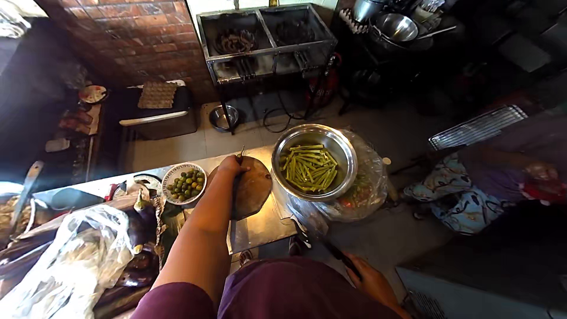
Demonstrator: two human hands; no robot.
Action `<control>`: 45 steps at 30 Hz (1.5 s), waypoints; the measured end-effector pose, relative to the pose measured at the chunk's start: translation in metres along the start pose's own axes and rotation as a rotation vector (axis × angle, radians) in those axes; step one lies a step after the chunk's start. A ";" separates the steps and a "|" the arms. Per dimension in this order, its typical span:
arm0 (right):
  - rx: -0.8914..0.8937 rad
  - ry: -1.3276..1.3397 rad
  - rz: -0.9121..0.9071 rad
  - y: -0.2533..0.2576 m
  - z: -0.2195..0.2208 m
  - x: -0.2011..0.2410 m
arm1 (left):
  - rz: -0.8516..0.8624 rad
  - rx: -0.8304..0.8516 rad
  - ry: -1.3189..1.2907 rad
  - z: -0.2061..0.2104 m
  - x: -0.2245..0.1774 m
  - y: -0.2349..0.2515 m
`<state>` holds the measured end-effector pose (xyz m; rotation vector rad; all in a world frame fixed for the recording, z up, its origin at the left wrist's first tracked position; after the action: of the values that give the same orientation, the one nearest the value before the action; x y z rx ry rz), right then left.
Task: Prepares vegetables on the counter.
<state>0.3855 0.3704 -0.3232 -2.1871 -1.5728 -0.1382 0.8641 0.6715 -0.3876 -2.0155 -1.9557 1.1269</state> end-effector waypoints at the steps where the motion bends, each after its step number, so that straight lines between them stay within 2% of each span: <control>1: 0.033 -0.003 0.006 0.003 0.001 0.000 | 0.000 -0.001 0.006 0.004 0.002 -0.004; 7: 0.220 0.083 0.072 0.033 0.025 0.002 | -0.020 -0.036 -0.020 0.021 0.015 -0.037; 14: 0.254 0.309 0.095 0.087 0.062 0.044 | -0.032 -0.036 -0.036 0.023 0.035 -0.056; 18: 0.314 0.243 0.109 0.103 0.075 0.060 | -0.076 -0.026 -0.023 0.019 0.047 -0.071; 22: 0.328 0.117 0.102 0.113 0.065 0.077 | -0.111 -0.045 -0.040 0.020 0.060 -0.091; 26: 0.363 0.037 0.097 0.124 0.064 0.090 | -0.096 -0.031 -0.057 0.036 0.046 -0.108; 29: 0.329 0.028 0.119 0.123 0.061 0.093 | -0.063 -0.025 -0.078 0.050 0.030 -0.115; 32: 0.284 0.027 0.112 0.118 0.048 0.089 | 0.017 -0.069 -0.200 0.046 0.018 -0.132; 34: 0.263 0.017 0.080 0.110 0.040 0.085 | 0.035 -0.094 -0.314 0.042 0.025 -0.147; 37: 0.240 0.005 0.039 0.092 0.032 0.083 | 0.042 0.009 -0.423 0.056 0.036 -0.170; 41: 0.202 0.105 0.011 0.072 0.034 0.098 | 0.205 0.108 -0.304 0.088 0.020 -0.195; 45: 0.216 0.092 -0.059 0.075 0.040 0.120 | 0.238 0.007 -0.179 0.105 0.019 -0.201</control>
<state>0.4898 0.4728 -0.3416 -1.9428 -1.5261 -0.0813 0.6386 0.6792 -0.3588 -2.2618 -1.8181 1.4076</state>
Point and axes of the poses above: each hand's wrist, its own y-axis towards the middle knuckle, its own z-axis out of the palm, x = y × z, the point moved 9 cm from there along y, towards the middle knuckle, and after that the axes turned 7 degrees about -y, right-handed, at the moved point
